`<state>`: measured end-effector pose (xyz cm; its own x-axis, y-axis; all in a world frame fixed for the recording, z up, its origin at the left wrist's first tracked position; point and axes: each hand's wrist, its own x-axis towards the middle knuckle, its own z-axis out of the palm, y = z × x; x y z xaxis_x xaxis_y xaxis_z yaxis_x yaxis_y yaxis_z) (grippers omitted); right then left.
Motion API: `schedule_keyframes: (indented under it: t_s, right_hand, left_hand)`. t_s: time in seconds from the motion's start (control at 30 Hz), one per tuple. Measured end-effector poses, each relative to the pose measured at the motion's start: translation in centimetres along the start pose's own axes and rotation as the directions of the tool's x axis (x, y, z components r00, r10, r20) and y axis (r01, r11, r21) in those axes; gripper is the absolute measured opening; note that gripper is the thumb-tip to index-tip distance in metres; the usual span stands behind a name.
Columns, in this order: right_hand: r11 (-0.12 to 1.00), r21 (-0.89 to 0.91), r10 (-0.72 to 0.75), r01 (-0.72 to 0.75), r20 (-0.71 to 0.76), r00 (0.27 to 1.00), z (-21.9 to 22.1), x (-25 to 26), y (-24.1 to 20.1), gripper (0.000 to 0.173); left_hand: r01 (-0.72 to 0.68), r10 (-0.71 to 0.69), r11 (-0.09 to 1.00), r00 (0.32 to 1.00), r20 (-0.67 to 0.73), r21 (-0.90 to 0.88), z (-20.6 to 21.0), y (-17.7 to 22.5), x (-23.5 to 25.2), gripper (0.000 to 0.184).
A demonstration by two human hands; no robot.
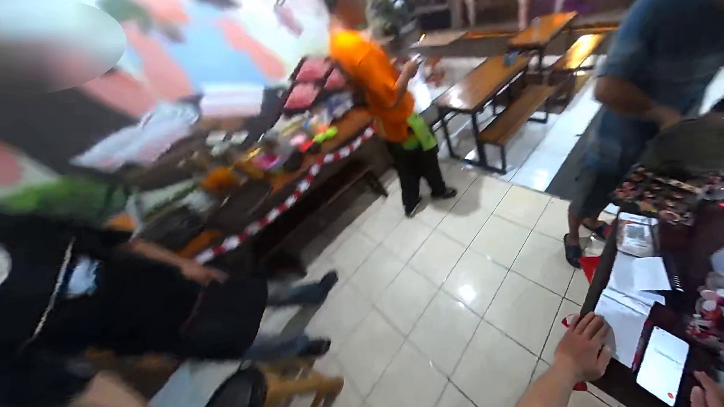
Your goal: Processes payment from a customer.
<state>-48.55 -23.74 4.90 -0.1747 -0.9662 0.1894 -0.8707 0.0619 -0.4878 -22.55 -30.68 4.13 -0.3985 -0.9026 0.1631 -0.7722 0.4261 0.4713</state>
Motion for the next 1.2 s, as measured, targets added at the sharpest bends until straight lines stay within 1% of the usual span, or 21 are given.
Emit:
schedule_keyframes:
  t_s: [0.13,0.2,0.27,0.43,0.57,0.67,0.8,0.93,1.1,1.2]
  right_hand:
    - [0.998,0.066,-0.014,0.016,-0.026,1.000,0.2,-0.2,0.6,0.042]
    - [0.996,0.084,-0.015,0.017,-0.030,0.999,0.6,-0.3,1.2,0.044]
    - [0.996,0.083,-0.024,0.030,-0.074,0.997,1.5,-0.3,1.9,0.046]
    - [0.996,0.093,0.016,-0.004,-0.134,0.991,1.9,-0.2,1.9,0.047]
    - [0.995,0.092,0.034,-0.028,-0.063,0.997,1.4,-0.2,1.5,0.043]
    - [0.998,0.065,0.030,-0.027,-0.043,0.999,1.1,0.0,1.2,0.041]
    - [0.996,0.039,0.084,-0.086,0.042,0.996,0.7,0.5,0.9,0.042]
    - [0.993,0.021,0.117,-0.119,0.075,0.990,1.0,1.0,1.1,0.043]
    - [0.987,0.013,0.158,-0.161,0.122,0.980,0.8,1.3,0.8,0.041]
    - [0.990,-0.004,0.144,-0.144,0.098,0.985,1.3,1.0,0.9,0.042]
  left_hand:
    - [-0.054,0.055,0.998,0.998,-0.017,0.042,0.6,-0.2,-0.1,0.050]
    - [-0.057,0.058,0.996,0.998,-0.015,0.062,0.9,-0.4,0.1,0.049]
    - [-0.049,0.049,0.997,0.999,-0.010,0.057,0.9,-0.4,0.2,0.048]
    - [-0.063,0.063,0.997,0.998,-0.019,0.041,1.1,-0.5,0.5,0.048]
    - [-0.064,0.065,0.997,0.998,-0.006,0.039,1.0,-0.6,0.4,0.047]
    - [-0.079,0.080,0.996,0.996,-0.025,0.037,1.3,-0.8,0.5,0.048]
    - [-0.110,0.111,0.994,0.992,-0.055,0.020,1.9,-1.3,0.6,0.048]
    - [-0.121,0.121,0.993,0.990,-0.070,0.010,1.9,-1.5,0.9,0.047]
    - [-0.074,0.075,0.997,0.997,-0.021,0.033,1.4,-1.2,1.1,0.047]
    - [-0.073,0.072,0.997,0.997,0.014,0.036,1.4,-1.4,0.9,0.050]
